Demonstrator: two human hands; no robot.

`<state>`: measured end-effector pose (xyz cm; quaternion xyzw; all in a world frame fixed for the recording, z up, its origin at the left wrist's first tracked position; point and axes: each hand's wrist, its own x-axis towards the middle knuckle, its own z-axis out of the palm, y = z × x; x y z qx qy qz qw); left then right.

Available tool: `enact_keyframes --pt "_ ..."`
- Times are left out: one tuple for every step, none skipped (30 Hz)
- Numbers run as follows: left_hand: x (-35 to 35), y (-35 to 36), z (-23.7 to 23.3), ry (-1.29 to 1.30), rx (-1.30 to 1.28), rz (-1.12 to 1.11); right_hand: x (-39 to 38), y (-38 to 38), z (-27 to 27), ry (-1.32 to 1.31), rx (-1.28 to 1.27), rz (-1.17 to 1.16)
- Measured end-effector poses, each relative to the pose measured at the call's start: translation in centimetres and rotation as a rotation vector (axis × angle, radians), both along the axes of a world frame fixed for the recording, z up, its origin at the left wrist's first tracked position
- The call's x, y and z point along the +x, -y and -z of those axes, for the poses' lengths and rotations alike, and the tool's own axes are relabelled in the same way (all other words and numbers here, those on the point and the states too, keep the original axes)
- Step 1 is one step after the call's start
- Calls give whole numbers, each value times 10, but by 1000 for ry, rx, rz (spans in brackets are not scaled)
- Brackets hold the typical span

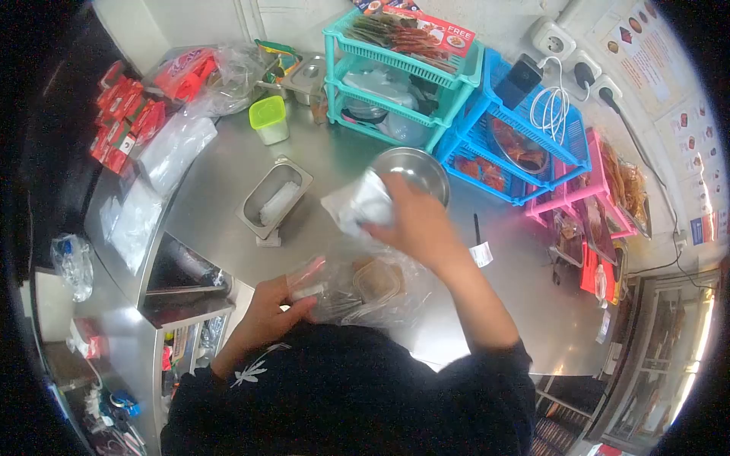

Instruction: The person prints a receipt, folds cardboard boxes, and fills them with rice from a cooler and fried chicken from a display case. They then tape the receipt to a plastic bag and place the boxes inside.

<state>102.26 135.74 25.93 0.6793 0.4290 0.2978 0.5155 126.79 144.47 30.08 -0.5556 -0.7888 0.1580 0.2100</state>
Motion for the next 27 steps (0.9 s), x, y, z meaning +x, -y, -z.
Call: enact_keyframes --pt "2 1 2 -1 -2 -19 6 23 -21 -77 -70 2" --pt "4 1 3 -2 7 -30 9 43 -29 -154 -141 1" --pt "7 1 4 48 -22 -38 8 57 -26 -155 -132 -14" --pt "10 1 3 96 -48 -52 4 68 -21 -43 -243 29" --pt "12 2 -1 87 -31 -81 -1 75 -14 69 -349 62" --pt "14 3 -8 58 -41 -24 -5 77 3 60 -330 21" --pt "16 4 -14 26 -52 26 -10 74 30 44 -348 19" --pt "17 5 -15 12 -32 -22 -17 71 50 30 -365 14" --pt "18 4 -14 20 55 9 -24 71 61 25 -347 -34" --pt "18 2 -11 28 139 48 -28 73 70 7 -342 -71" --pt "17 0 -8 17 153 19 -31 75 77 -9 -338 -98" --pt "16 -3 -3 33 193 35 -32 75 81 -11 -327 -120" --pt "15 -5 -2 50 231 56 -33 75 84 81 -325 -163" --pt "14 -9 -3 44 242 45 -33 75 89 172 -321 -201" --pt "12 -14 -6 40 253 112 -32 75 112 173 -309 -211" --pt "8 -20 -7 38 268 180 -30 73 149 132 -63 -299" --pt "5 -26 -6 38 282 169 -29 76 166 110 65 -350" --pt "0 -32 -3 60 221 252 -28 79 183 95 198 -394" --pt "-10 -42 -1 81 160 337 -30 84 195 88 -6 -252" --pt "-26 -54 1 79 173 333 -33 75 190 150 -138 -231" --pt "-45 -69 4 98 201 409 -37 67 183 221 -265 -209" --pt "-66 -85 7 117 224 487 -33 61 154 367 -323 -311" --pt "-88 -101 9 136 244 567 -20 68 152 190 -58 -334" --pt "-116 -122 7 134 249 571 -12 68 150 -171 -466 42" --pt "-148 -146 3 96 115 447 -25 66 108 -21 -525 161" --pt "-180 -169 1 61 -23 323 -39 63 66 135 -595 268" --pt "-211 -195 13 120 23 208 -43 61 46 137 -601 277"
